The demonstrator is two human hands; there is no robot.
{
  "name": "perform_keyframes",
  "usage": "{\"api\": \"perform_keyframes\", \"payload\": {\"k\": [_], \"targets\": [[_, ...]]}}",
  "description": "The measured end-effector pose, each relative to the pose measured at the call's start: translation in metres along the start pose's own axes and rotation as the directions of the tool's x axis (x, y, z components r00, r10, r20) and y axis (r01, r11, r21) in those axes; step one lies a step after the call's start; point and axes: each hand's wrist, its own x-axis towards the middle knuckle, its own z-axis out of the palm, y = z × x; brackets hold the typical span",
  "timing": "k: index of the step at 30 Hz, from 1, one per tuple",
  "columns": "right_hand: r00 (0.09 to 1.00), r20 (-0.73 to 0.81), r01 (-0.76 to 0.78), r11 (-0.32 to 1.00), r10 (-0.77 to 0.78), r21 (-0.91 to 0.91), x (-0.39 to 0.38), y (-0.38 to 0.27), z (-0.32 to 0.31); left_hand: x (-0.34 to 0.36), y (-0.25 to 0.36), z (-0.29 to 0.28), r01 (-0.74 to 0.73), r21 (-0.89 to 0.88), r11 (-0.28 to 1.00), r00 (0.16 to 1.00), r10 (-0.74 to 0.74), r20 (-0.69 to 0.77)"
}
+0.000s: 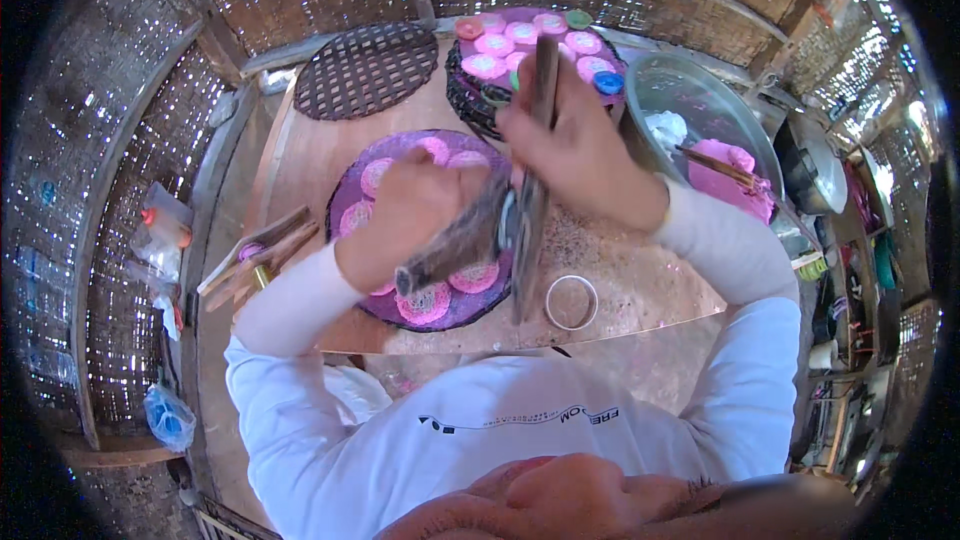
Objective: The person scoops pink and white dough from a metal bowl and fills circular molds in a purple tray using a wooden spatula. They smooth the dough into the molds and stack the filled trays on a wooden table.
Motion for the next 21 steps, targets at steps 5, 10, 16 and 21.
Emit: {"api": "perform_keyframes", "payload": {"k": [5,10,16,21], "targets": [[0.977,0.209,0.063,0.996,-0.048,-0.065,-0.053,-0.038,-0.019,-0.005,0.019,-0.002,-0.003,-0.349,0.937,0.934,0.127,0.333],[0.877,0.329,0.392,0.918,-0.351,-0.064,-0.079,-0.036,-0.089,0.014,0.023,0.005,0.338,-0.681,0.649,0.815,0.161,0.557],[0.819,-0.479,0.522,0.756,-0.316,0.393,-0.072,-0.027,-0.173,0.030,0.049,0.057,0.274,-0.933,0.233,0.951,0.079,0.299],[0.641,-0.768,0.614,0.607,-0.011,0.504,-0.040,0.072,-0.206,0.085,0.087,0.131,0.029,-0.983,0.181,0.992,-0.124,0.006]]}}
